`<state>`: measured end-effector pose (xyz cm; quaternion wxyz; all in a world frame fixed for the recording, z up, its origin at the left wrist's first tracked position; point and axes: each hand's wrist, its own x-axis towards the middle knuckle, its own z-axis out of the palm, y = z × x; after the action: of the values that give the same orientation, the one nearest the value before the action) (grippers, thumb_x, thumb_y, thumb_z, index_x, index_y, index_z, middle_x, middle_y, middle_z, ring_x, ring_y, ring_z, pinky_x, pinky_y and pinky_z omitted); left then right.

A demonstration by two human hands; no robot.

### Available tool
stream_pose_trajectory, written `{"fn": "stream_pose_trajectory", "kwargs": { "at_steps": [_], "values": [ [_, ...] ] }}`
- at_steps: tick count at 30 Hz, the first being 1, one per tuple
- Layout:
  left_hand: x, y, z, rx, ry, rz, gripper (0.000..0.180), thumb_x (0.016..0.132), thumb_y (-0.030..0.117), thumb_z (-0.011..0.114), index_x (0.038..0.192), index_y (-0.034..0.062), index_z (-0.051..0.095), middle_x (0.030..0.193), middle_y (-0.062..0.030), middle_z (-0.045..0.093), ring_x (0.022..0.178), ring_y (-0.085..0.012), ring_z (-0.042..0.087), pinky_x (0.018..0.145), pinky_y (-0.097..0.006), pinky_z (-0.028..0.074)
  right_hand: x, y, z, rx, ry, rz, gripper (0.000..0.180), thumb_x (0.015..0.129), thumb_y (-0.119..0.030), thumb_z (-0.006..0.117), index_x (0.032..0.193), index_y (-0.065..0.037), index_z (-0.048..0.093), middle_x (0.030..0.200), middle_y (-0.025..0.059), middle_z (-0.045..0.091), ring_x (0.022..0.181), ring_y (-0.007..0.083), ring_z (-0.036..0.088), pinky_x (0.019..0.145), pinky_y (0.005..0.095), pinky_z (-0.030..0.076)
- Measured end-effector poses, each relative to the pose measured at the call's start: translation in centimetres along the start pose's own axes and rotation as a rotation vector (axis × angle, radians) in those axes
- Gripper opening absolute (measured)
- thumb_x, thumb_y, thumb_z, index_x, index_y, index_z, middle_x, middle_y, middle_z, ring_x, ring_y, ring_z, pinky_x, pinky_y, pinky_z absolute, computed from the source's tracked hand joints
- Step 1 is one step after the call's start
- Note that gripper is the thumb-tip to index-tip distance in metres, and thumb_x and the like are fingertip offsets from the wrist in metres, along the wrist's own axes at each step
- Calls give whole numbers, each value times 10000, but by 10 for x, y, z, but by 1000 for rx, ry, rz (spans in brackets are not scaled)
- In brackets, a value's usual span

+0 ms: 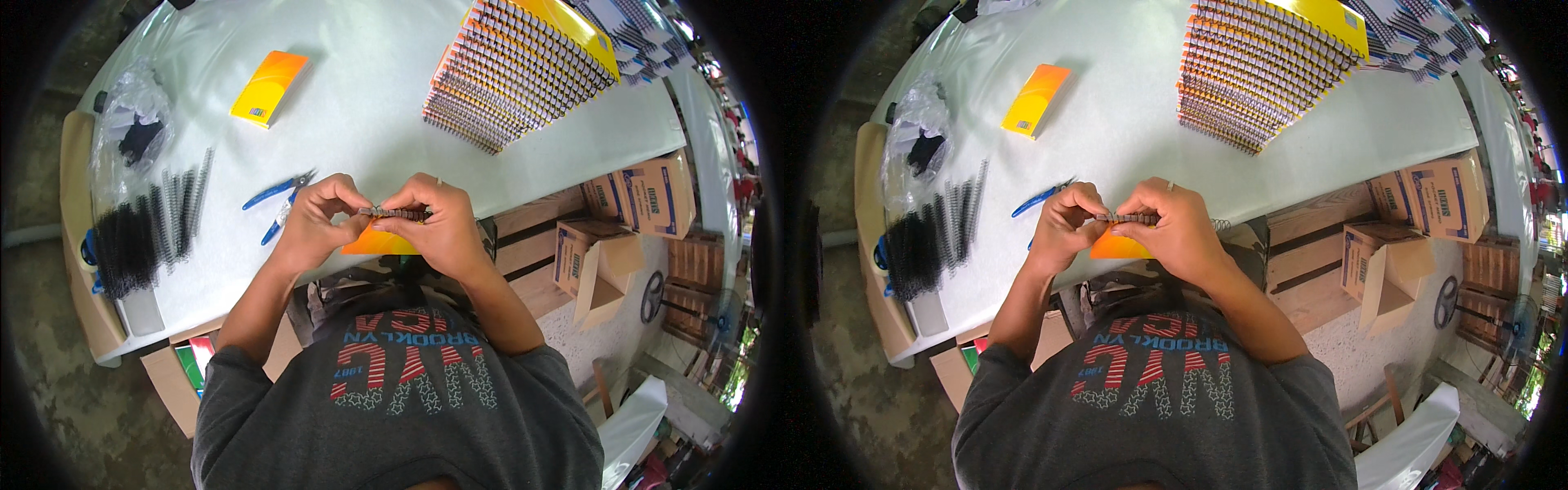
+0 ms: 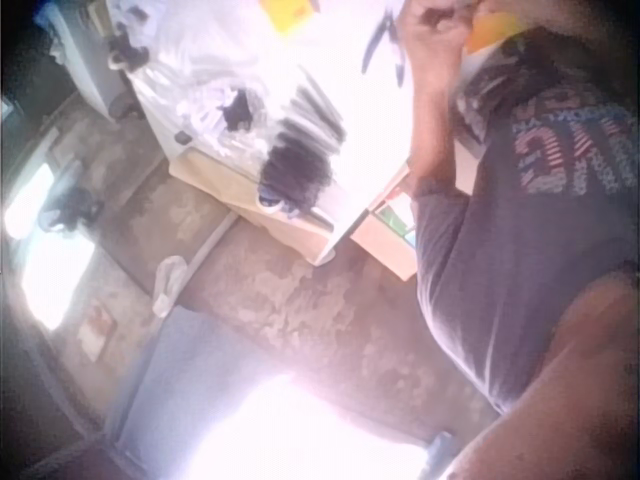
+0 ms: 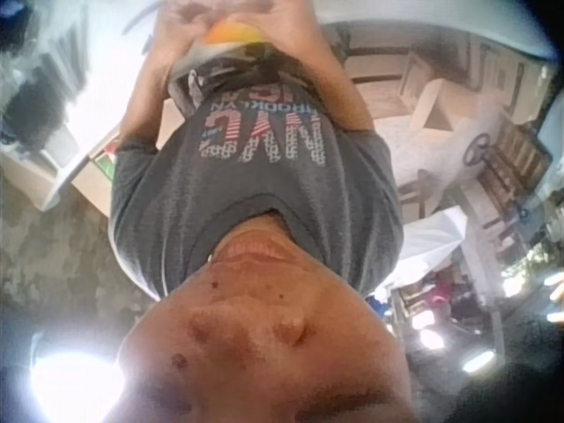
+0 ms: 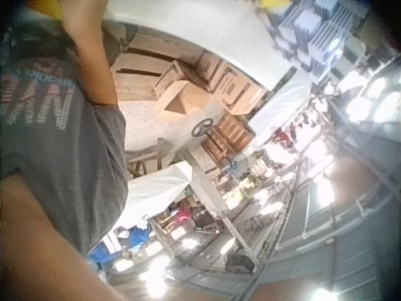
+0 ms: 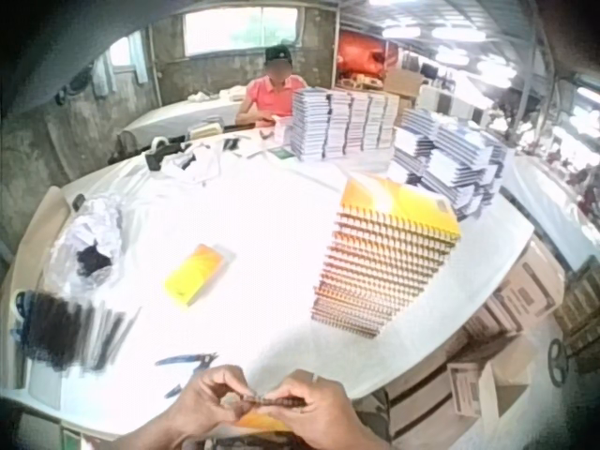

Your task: The person inserts a spiral coil into a notebook, trims the excess coil using pliers, and places the notebook onto a stack.

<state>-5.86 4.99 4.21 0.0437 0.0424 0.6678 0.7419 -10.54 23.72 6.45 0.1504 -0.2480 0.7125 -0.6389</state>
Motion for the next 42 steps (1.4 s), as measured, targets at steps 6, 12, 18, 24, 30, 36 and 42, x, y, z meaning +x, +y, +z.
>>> {"fn": "stream_pose_trajectory", "kwargs": {
  "at_steps": [6,12,18,24,30,36,42],
  "values": [
    [-5,8,3,24,81,-33,120,758,-77,603,802,35,595,783,-5,567,736,-81,558,709,-232,459,1,-2,-9,-88,-75,-19,200,735,-69,722,884,15,618,800,87,630,708,147,610,660,262,482],
    [-15,6,-7,-55,343,193,142,781,-85,566,836,46,564,821,-14,558,771,-87,531,705,-222,431,6,28,-66,260,97,123,205,827,-149,667,927,29,646,887,83,665,769,147,628,726,258,490],
    [-43,-25,40,-33,472,356,186,799,-84,605,925,29,528,923,-82,581,836,-130,557,775,-254,445,21,31,-29,586,385,133,305,906,-288,570,916,7,646,865,66,660,787,107,605,762,265,472],
    [-57,-31,41,158,374,291,224,785,-62,645,950,38,532,978,-115,588,895,-163,574,796,-283,462,37,10,-34,-491,310,-402,247,922,-207,486,770,-45,594,750,93,583,712,285,526,717,342,393],
    [-47,-15,10,1147,442,208,577,723,138,749,1222,63,471,1280,-215,436,1196,-376,403,981,-452,317,66,22,-15,-285,115,-298,278,888,-190,519,696,2,576,652,106,553,676,241,488,667,338,392],
    [-46,-35,-40,1558,439,-141,483,865,266,587,1274,44,455,1188,-181,451,1094,-350,445,943,-473,328,71,74,8,-395,-294,-212,383,902,-318,483,655,-53,609,637,67,578,689,252,514,753,355,398],
    [-56,-31,-17,-105,479,-358,422,946,370,432,1145,7,512,921,-101,546,848,-220,538,764,-325,436,69,87,16,-441,-329,-189,388,916,-328,461,654,-91,621,643,38,585,695,237,514,866,364,353]
  ]
}}
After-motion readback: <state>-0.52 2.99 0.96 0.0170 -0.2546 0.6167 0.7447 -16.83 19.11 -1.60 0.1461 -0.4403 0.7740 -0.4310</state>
